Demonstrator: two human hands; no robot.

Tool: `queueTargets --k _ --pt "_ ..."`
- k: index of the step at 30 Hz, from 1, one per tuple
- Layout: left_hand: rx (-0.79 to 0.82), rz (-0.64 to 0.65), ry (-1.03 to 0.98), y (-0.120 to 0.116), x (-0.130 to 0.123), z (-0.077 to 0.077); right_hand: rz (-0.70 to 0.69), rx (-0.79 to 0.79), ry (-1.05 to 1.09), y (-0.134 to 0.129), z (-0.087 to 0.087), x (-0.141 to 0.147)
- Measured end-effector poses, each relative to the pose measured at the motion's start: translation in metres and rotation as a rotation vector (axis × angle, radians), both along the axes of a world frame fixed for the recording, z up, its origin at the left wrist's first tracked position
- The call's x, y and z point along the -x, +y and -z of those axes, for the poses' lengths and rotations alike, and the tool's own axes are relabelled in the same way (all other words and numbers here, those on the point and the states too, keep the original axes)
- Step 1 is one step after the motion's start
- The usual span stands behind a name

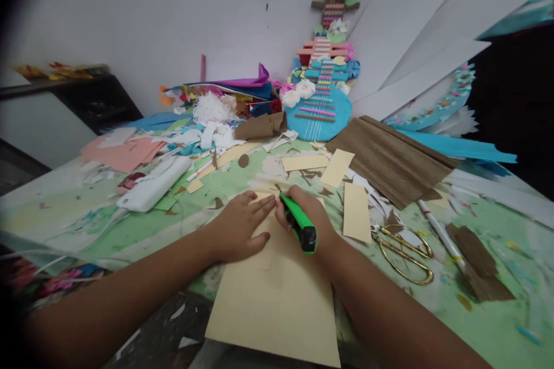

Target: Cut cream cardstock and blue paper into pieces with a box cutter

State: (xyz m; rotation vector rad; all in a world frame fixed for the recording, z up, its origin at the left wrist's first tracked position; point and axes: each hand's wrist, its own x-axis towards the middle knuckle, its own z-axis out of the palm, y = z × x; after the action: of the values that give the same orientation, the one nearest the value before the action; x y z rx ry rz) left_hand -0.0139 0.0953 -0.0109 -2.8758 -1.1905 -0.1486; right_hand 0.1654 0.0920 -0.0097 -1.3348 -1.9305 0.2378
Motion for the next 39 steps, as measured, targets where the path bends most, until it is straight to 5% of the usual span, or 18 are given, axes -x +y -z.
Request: queueTargets --k 19,29,39 --pt "0.018 0.010 -0.025 0.001 0.002 0.001 -0.161 0.090 -0.036 -0.009 0.002 -0.001" --pt "0.005 -0.005 0.016 0.000 0.000 0.000 0.002 0.035 -0.175 -0.020 -0.017 0.008" --pt "0.019 -0.020 0.017 0.000 0.001 0.000 -0.037 0.039 -0.160 -0.027 -0.028 0.009"
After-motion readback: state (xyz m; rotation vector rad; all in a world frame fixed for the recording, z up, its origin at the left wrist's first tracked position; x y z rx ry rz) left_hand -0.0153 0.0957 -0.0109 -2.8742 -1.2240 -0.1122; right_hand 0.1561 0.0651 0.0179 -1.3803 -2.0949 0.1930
